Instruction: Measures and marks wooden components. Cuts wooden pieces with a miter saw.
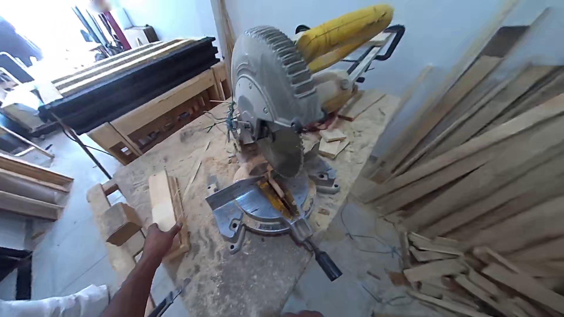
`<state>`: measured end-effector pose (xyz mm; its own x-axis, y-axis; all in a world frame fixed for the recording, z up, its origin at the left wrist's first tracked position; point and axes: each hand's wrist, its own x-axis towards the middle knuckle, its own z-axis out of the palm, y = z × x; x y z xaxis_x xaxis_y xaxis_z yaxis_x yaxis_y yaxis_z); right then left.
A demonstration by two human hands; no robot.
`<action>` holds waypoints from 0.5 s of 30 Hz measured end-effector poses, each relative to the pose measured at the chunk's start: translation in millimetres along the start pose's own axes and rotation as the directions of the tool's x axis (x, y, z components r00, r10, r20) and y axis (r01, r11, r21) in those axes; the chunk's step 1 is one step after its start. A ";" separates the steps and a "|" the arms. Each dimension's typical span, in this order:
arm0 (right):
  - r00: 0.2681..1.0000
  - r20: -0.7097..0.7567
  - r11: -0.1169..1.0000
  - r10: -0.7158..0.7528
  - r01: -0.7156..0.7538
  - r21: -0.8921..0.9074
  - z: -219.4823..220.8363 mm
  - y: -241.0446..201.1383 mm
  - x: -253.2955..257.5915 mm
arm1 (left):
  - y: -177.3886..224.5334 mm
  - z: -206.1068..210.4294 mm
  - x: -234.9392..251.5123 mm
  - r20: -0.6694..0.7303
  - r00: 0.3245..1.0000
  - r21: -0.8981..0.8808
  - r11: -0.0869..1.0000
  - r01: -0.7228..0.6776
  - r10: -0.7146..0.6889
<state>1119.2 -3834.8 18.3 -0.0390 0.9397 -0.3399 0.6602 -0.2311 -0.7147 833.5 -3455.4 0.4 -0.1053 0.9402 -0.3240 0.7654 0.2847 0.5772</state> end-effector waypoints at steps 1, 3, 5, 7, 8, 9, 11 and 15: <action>0.996 0.023 0.995 -0.089 0.090 -0.047 9.2 -7.4 24.6 | 1.1 7.5 6.0 -0.041 0.999 0.017 1.000 0.017 -0.016; 0.981 0.113 0.971 -0.155 0.172 -0.165 24.4 -21.3 66.9 | 3.4 20.7 11.2 -0.122 0.990 0.083 0.993 0.081 -0.070; 0.969 0.184 0.943 -0.167 0.211 -0.257 33.5 -28.9 102.2 | 6.6 31.0 10.0 -0.187 0.973 0.157 0.973 0.168 -0.138; 0.955 0.203 0.911 -0.218 0.274 -0.308 36.5 -31.4 129.8 | 8.8 35.5 9.5 -0.232 0.960 0.203 0.957 0.207 -0.159; 0.946 0.216 0.897 -0.243 0.304 -0.321 33.6 -33.0 139.0 | 8.9 36.5 9.5 -0.241 0.957 0.215 0.952 0.217 -0.163; 0.939 0.220 0.889 -0.264 0.326 -0.322 26.1 -35.6 144.2 | 8.4 37.5 9.7 -0.244 0.955 0.221 0.950 0.222 -0.167; 0.946 0.061 0.899 -0.320 0.323 -0.296 -3.0 -42.9 145.0 | 7.5 37.5 8.9 -0.252 0.955 0.219 0.951 0.217 -0.160; 0.895 -0.437 0.970 -0.087 -0.024 -0.243 -105.4 -28.7 181.5 | 10.4 34.8 0.6 -0.247 0.961 0.159 0.972 0.170 -0.128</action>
<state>1172.3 -3631.0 41.6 0.2353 0.9716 0.0250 0.8235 -0.1857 -0.5360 863.4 -3458.5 -19.8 -0.3557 0.9130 -0.1998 0.8274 0.4070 0.3869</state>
